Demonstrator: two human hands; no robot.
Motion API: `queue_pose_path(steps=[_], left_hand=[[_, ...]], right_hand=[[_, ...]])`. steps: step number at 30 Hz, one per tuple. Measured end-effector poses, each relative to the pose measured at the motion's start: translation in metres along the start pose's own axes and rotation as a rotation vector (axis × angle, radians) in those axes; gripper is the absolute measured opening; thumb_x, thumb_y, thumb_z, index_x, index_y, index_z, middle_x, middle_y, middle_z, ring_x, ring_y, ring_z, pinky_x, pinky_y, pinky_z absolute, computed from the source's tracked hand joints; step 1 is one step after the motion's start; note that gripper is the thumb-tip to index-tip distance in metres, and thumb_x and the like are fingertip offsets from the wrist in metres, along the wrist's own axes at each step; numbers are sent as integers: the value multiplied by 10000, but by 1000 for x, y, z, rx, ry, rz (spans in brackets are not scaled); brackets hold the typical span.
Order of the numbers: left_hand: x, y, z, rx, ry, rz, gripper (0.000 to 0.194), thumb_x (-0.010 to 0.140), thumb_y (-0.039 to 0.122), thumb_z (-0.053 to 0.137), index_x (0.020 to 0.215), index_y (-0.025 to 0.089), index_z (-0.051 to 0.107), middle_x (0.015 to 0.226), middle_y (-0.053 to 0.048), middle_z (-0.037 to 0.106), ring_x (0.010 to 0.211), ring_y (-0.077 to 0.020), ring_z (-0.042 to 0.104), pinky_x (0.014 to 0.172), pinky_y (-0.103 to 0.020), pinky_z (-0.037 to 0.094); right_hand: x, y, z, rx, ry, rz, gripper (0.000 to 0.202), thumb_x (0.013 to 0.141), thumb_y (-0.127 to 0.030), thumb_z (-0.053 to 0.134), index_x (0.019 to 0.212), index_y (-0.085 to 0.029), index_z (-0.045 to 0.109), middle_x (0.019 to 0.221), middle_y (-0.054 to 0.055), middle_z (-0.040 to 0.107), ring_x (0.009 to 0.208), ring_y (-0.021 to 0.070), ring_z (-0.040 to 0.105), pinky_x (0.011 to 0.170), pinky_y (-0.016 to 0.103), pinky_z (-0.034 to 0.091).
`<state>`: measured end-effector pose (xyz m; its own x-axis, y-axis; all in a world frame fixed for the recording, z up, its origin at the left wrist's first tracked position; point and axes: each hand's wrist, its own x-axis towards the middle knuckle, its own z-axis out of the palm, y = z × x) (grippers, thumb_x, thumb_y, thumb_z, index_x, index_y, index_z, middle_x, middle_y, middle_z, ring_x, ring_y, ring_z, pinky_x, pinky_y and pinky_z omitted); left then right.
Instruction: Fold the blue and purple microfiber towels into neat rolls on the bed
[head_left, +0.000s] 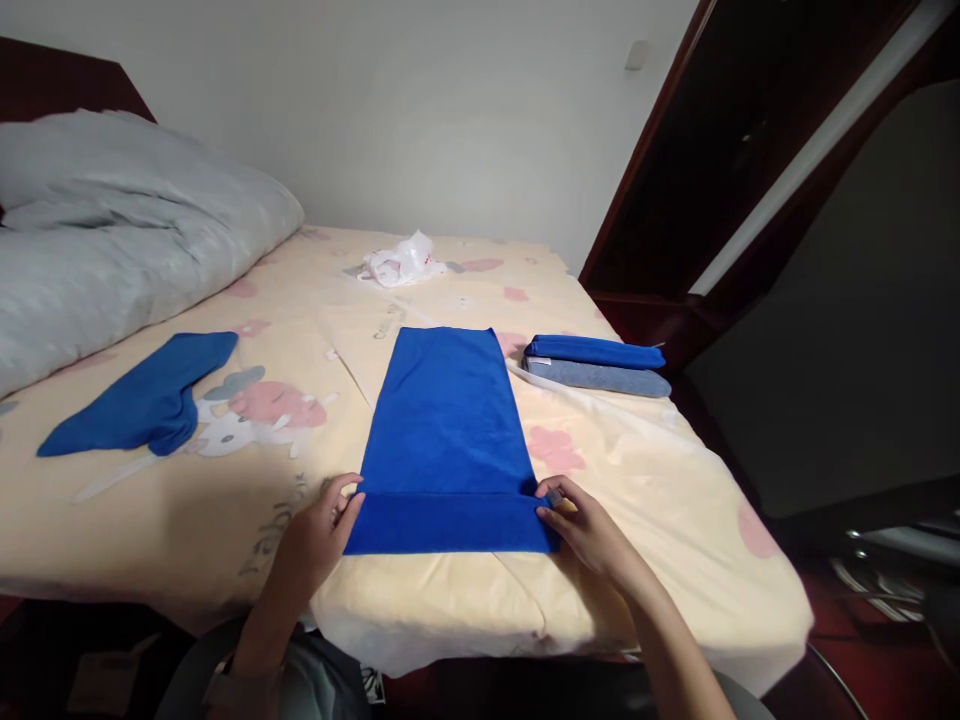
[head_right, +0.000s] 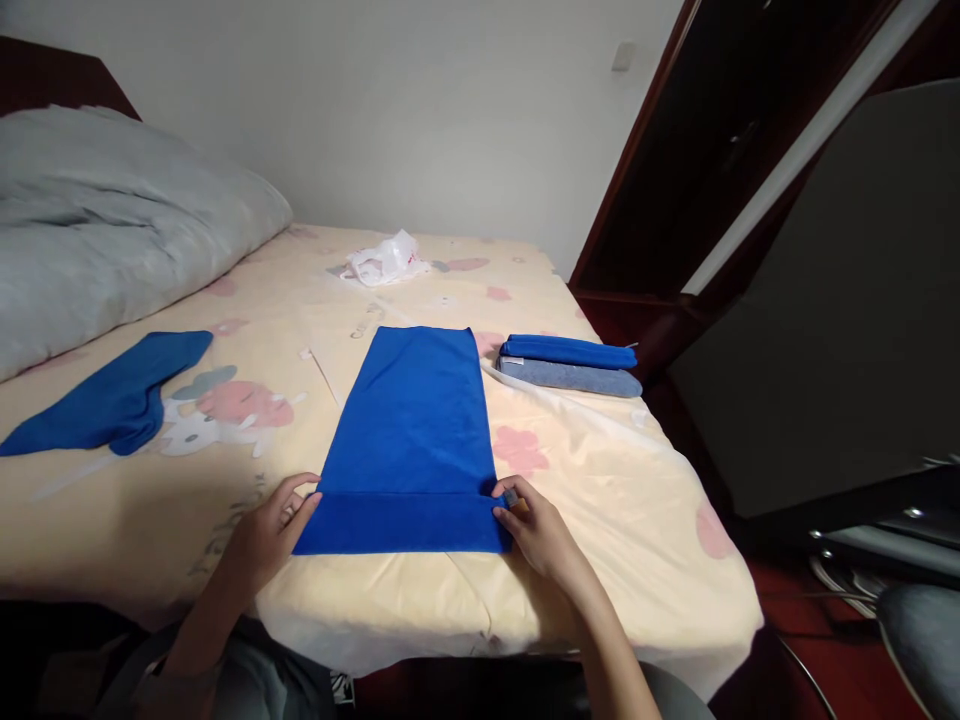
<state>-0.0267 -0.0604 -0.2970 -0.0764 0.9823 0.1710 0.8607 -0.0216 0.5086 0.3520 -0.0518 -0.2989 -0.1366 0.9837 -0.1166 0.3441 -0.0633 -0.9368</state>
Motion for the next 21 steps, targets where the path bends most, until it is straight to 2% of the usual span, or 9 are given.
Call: queue_pose_path(steps=[4,6,8,10,12,14,16,18,21], left_hand=[[-1,-3,3,120,41,116,288,956,394,464,1134,243,632,951,-44,694,779,-206,675,638,-259,454],[-1,-1,2,161,100,211,255,972,349,454,1075,233,657,1062,-70,674,876,-219,673,720,-278,481],[0,2,-3,149,186,327,224,974,306,468,1007,215,670,1063,-86,659,952,-231,658,839,-314,493],[-2,7,-9,107,293,448,166,957,263,516,978,203,670,1031,-93,657,1015,-242,640,950,-363,476],[-5,13,-15,78,348,542,125,928,233,574,1009,204,666,1060,-97,661,1067,-251,628,1006,-403,460],[-9,15,-17,84,251,611,201,894,259,635,1090,220,657,1154,-101,660,1129,-267,611,1030,-427,457],[-12,13,-16,110,35,649,336,854,324,685,1180,257,640,1264,-88,642,1173,-279,602,1021,-423,481],[-12,6,-13,124,-144,632,408,831,328,690,1233,294,628,1326,-61,627,1194,-273,604,1011,-402,506],[-7,-9,-9,77,-217,548,466,805,174,605,1254,300,623,1340,-35,630,1223,-237,601,1047,-371,496]], right_hand=[[2,1,2,-274,122,-30,166,842,-362,590,956,-246,559,758,-14,593,644,174,574,612,281,439],[-1,-4,0,-389,178,-55,189,846,-362,602,991,-245,569,896,29,620,705,195,614,639,305,472],[-8,-16,-5,-452,219,-148,203,885,-378,585,1036,-244,584,1041,74,607,801,216,642,705,334,512],[-18,-30,-10,-444,185,-284,186,943,-373,530,1067,-251,599,1119,90,592,946,229,644,836,356,528],[-26,-40,-13,-435,42,-388,168,948,-330,549,1087,-267,619,1186,82,596,1111,234,609,969,361,500],[-29,-43,-12,-493,-120,-417,270,879,-246,634,1148,-279,638,1303,76,579,1223,252,563,1035,376,474],[-27,-38,-8,-586,-200,-401,458,796,-156,667,1237,-276,632,1405,84,540,1268,283,541,1057,413,465],[-22,-29,-4,-638,-186,-384,556,756,-104,642,1287,-268,622,1426,85,541,1264,297,548,1065,445,456],[-13,-21,-1,-592,-127,-408,466,786,-129,613,1231,-258,661,1354,71,610,1223,280,579,1061,431,451]])
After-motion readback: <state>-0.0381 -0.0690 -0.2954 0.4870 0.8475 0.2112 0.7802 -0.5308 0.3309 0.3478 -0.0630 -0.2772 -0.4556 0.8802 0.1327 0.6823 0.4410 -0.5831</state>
